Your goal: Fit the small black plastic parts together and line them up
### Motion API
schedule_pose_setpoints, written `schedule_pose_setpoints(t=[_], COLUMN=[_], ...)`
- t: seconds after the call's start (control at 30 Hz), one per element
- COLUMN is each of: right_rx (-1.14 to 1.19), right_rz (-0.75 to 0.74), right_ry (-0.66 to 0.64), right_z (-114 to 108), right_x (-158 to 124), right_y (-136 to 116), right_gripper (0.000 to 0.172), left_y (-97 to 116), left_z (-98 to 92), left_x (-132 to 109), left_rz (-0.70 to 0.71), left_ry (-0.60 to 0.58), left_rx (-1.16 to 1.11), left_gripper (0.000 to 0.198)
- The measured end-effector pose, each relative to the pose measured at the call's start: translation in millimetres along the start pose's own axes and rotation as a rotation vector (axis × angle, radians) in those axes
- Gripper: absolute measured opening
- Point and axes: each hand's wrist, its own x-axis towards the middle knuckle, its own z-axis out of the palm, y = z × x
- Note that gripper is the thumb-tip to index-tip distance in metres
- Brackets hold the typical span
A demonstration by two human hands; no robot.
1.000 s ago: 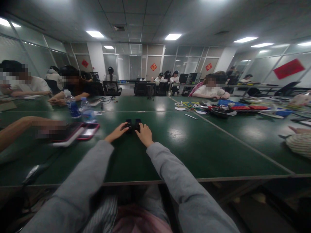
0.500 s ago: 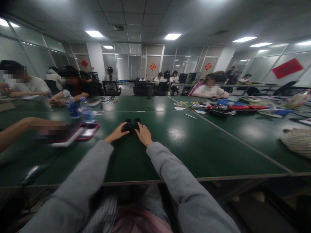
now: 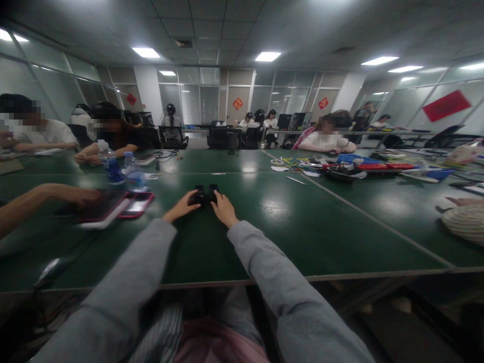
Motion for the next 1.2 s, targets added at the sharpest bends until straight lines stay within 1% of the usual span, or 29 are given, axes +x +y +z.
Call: schedule_pose_setpoints(t=[0.17, 0.3, 0.37, 0.43, 0.5, 0.6, 0.73, 0.97, 1.2], right_rx=[-0.002, 0.012, 0.011, -0.003, -0.016, -0.028, -0.036, -0.065, -0.088], right_rz=[-0.001, -0.023, -0.035, -0.036, -0.031, 0.007, 0.062, 0.126, 0.147], right_ry=[0.001, 0.032, 0.044, 0.046, 0.04, 0.017, -0.016, 0.004, 0.038], right_z=[0, -2, -2, -2, 0, 3, 5, 4, 4], right_x=[0, 0, 0, 2, 4, 8, 12, 15, 22], right_y=[0, -1, -4, -8, -13, -21, -29, -32, -29], right_gripper=[0.057, 0.067, 0.068, 0.066, 0.065, 0.064, 0.062, 0.061, 0.059], left_y=[-15, -15, -13, -10, -7, -5, -3, -1, -2], left_z=[0.4, 6.9, 12.1, 17.4, 22.0, 26.2, 28.3, 30.8, 27.2], left_x=[4, 8, 9, 9, 9, 8, 8, 8, 10], left_rz=[0.055, 0.079, 0.05, 0.003, -0.042, -0.086, -0.092, -0.115, -0.13], left_ry=[-0.002, 0.059, 0.109, 0.149, 0.156, 0.142, 0.144, 0.167, 0.147], left_rx=[0.089, 0.268, 0.36, 0.43, 0.473, 0.508, 0.526, 0.522, 0.529], left_gripper=[0.091, 0.095, 0.097, 0.096, 0.091, 0.083, 0.075, 0.075, 0.077])
